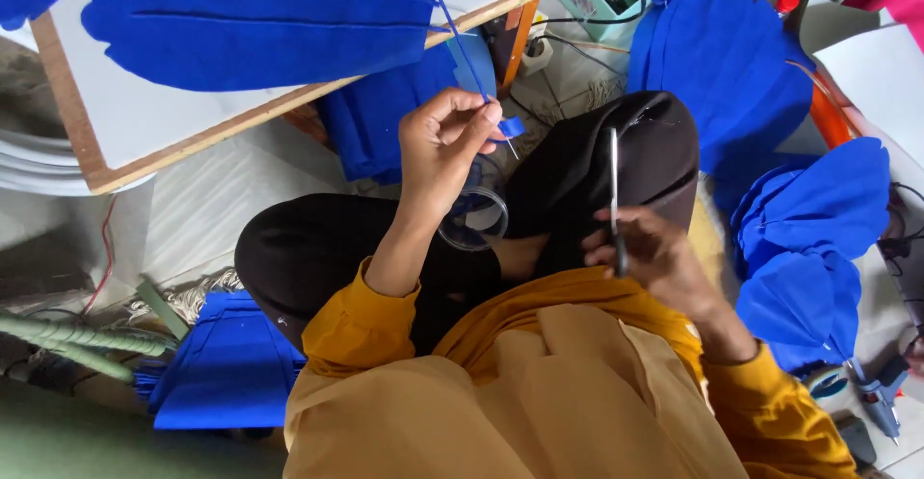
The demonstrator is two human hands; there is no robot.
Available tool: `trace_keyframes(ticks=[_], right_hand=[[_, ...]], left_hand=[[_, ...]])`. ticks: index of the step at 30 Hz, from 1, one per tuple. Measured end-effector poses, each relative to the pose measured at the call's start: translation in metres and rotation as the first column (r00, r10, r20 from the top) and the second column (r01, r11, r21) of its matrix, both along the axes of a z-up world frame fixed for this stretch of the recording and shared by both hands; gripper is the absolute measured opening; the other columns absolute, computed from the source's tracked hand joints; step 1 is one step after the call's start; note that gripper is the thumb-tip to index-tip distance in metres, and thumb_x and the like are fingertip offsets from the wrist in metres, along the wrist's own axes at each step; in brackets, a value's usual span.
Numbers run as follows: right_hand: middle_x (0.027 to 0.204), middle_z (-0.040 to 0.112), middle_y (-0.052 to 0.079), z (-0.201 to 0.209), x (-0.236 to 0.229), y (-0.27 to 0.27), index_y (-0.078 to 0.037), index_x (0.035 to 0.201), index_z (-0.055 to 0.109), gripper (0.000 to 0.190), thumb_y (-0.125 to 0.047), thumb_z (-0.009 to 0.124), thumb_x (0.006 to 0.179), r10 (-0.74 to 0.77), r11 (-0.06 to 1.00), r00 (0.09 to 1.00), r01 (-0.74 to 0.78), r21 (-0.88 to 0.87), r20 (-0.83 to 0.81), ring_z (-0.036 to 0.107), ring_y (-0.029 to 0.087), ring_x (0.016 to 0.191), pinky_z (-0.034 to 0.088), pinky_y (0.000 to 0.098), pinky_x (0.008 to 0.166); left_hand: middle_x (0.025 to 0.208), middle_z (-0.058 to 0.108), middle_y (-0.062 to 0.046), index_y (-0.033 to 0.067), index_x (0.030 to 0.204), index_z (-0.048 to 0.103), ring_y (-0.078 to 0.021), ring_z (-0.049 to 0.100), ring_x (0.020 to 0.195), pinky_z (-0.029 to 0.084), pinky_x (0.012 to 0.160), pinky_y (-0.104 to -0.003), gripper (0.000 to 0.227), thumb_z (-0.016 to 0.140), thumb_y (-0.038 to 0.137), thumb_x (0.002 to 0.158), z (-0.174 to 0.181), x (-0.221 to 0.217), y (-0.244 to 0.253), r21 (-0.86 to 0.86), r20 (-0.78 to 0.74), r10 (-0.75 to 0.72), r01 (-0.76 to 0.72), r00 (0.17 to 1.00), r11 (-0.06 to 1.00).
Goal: Applying hot glue to blue fabric petals and attaching thin blue sticks to create veins.
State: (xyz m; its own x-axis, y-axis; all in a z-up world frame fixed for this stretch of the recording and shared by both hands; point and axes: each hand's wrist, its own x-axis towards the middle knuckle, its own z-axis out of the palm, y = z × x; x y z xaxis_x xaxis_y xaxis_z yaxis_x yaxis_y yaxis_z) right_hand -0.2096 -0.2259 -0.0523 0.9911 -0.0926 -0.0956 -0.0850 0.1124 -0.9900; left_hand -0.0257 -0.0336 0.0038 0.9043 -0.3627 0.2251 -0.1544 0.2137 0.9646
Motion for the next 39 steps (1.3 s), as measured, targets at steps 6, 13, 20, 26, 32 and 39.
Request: trace_keyframes(ticks=[6, 13, 20, 26, 32, 39], right_hand=[[0.075, 0.064, 0.021, -0.025, 0.018, 0.03, 0.006, 0.104, 0.055, 0.046, 0.0, 0.073, 0.062, 0.103, 0.991, 0.981, -0.114, 0.065, 0.162, 0.067, 0.023, 0.064, 0.057, 0.0312, 0.046], [0.071, 0.061, 0.022, -0.014, 0.043, 0.04, 0.009, 0.106, 0.052, 0.045, -0.001, 0.071, 0.066, 0.062, 0.988, 0.947, -0.103, 0.114, 0.315, 0.062, 0.02, 0.06, 0.055, 0.0284, 0.046], [0.067, 0.06, 0.021, -0.011, 0.053, 0.039, 0.014, 0.104, 0.052, 0.048, -0.002, 0.074, 0.064, 0.016, 0.997, 0.915, -0.044, 0.059, 0.403, 0.059, 0.016, 0.054, 0.053, 0.0264, 0.043], [0.061, 0.061, 0.016, -0.007, 0.052, 0.037, 0.012, 0.099, 0.056, 0.045, -0.003, 0.077, 0.062, -0.023, 0.998, 0.906, 0.047, -0.047, 0.422, 0.057, 0.012, 0.051, 0.048, 0.0211, 0.041], [0.056, 0.061, 0.012, -0.002, 0.048, 0.035, 0.009, 0.096, 0.059, 0.041, -0.003, 0.078, 0.062, -0.056, 0.982, 0.907, 0.125, -0.14, 0.419, 0.054, 0.01, 0.045, 0.043, 0.0183, 0.038], [0.057, 0.062, 0.014, -0.009, 0.038, 0.032, 0.009, 0.096, 0.059, 0.04, -0.002, 0.077, 0.062, -0.132, 0.977, 0.907, 0.187, -0.1, 0.4, 0.059, 0.012, 0.043, 0.046, 0.019, 0.04]], left_hand=[[0.086, 0.065, -0.017, -0.0036, 0.088, 0.061, -0.0205, 0.067, 0.07, 0.055, 0.057, -0.026, 0.019, 0.065, 0.014, 0.082, -0.004, 0.001, 0.004, 0.022, -0.023, -0.042, 0.042, 0.999, 0.999], [0.085, 0.065, -0.016, -0.0032, 0.088, 0.062, -0.0212, 0.066, 0.07, 0.056, 0.059, -0.03, 0.02, 0.067, 0.015, 0.08, -0.004, -0.008, -0.004, 0.016, -0.05, -0.052, 0.053, 0.997, 0.998], [0.079, 0.064, -0.02, -0.007, 0.087, 0.06, -0.0268, 0.066, 0.069, 0.058, 0.058, -0.035, 0.021, 0.066, 0.012, 0.079, -0.012, -0.018, -0.014, -0.094, -0.182, -0.134, 0.118, 0.974, 0.989], [0.079, 0.063, -0.024, -0.0099, 0.089, 0.059, -0.0294, 0.065, 0.069, 0.057, 0.058, -0.038, 0.025, 0.067, 0.011, 0.079, -0.016, -0.023, -0.02, -0.119, -0.233, -0.152, 0.127, 0.961, 0.985], [0.077, 0.062, -0.025, -0.0111, 0.089, 0.058, -0.0308, 0.065, 0.068, 0.058, 0.058, -0.039, 0.025, 0.067, 0.01, 0.079, -0.011, -0.027, -0.023, -0.111, -0.242, -0.151, 0.127, 0.958, 0.986], [0.079, 0.061, -0.027, -0.0126, 0.091, 0.058, -0.0306, 0.065, 0.068, 0.058, 0.059, -0.038, 0.026, 0.066, 0.009, 0.078, -0.025, -0.037, -0.038, -0.138, -0.273, -0.2, 0.168, 0.941, 0.976]])
